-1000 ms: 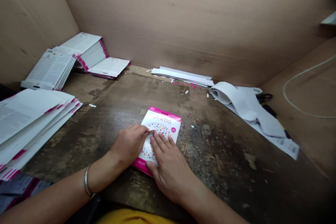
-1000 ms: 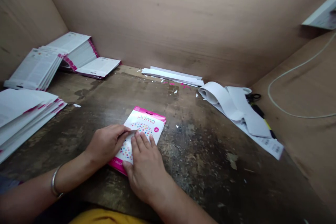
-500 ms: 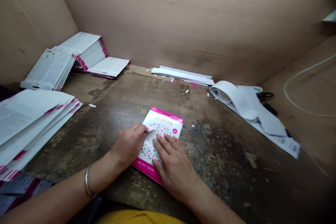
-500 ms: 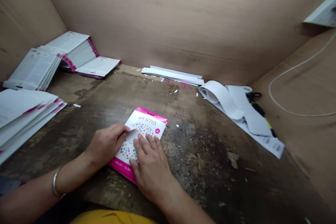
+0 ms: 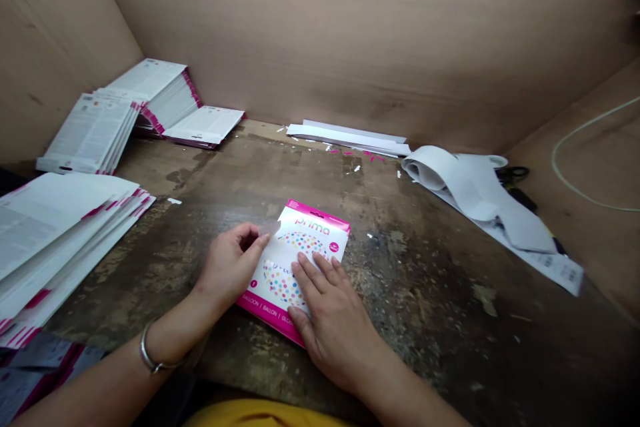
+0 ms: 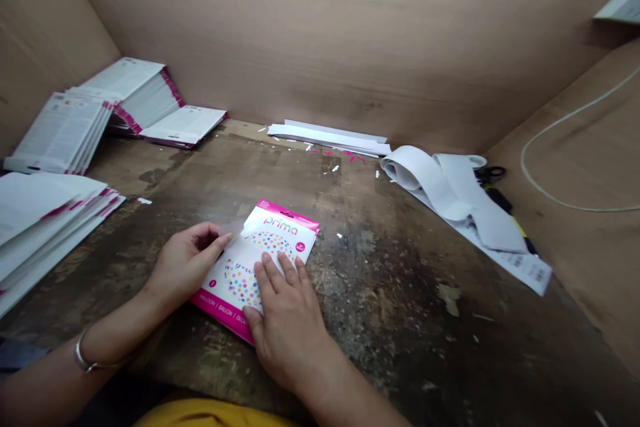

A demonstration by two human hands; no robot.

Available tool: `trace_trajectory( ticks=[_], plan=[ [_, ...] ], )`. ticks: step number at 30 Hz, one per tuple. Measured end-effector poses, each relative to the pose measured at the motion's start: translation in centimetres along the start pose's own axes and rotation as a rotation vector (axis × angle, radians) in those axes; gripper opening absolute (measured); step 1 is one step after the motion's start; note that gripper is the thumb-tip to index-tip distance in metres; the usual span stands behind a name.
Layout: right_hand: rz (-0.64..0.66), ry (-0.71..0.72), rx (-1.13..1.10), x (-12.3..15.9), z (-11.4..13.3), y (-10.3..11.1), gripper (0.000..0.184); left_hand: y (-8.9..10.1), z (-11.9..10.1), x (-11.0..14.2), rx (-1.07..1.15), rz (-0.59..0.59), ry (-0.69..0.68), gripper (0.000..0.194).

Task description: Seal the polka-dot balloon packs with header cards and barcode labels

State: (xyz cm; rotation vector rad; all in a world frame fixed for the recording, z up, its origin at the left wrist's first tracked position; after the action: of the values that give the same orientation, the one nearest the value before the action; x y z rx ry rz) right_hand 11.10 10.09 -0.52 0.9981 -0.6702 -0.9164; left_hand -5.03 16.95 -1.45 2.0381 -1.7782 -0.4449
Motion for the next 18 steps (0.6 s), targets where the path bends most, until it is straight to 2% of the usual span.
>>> trace_trajectory(
  ticks=[10, 15, 18],
  plan=[
    [-0.036, 0.062, 0.013, -2.1, 1.9, 0.1, 0.057, 0.2, -2.3, 0.2, -0.325, -0.007, -0.210, 0.021],
    [-0.026, 0.068, -0.007, -2.3, 1.8, 0.0, 0.057, -0.1, -3.8, 0.7, -0.405, 0.072, -0.421, 0.020],
    [-0.020, 0.072, -0.019, -2.2, 1.7, -0.2, 0.057, -0.7, -4.6, 1.5, -0.539, 0.111, -0.565, 0.021]
  ],
)
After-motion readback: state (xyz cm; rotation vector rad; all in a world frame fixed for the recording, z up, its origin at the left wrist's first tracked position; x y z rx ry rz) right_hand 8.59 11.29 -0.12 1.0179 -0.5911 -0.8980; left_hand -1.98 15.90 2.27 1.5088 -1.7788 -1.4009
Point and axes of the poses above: each hand's wrist, its own x-axis away from the middle knuckle, its own y-axis out of the back of the hand, z = x × y, the point moved 10 cm from there along -x, towards the middle knuckle, and after that the axes turned 1 degree about -z, right-handed, at the moved point
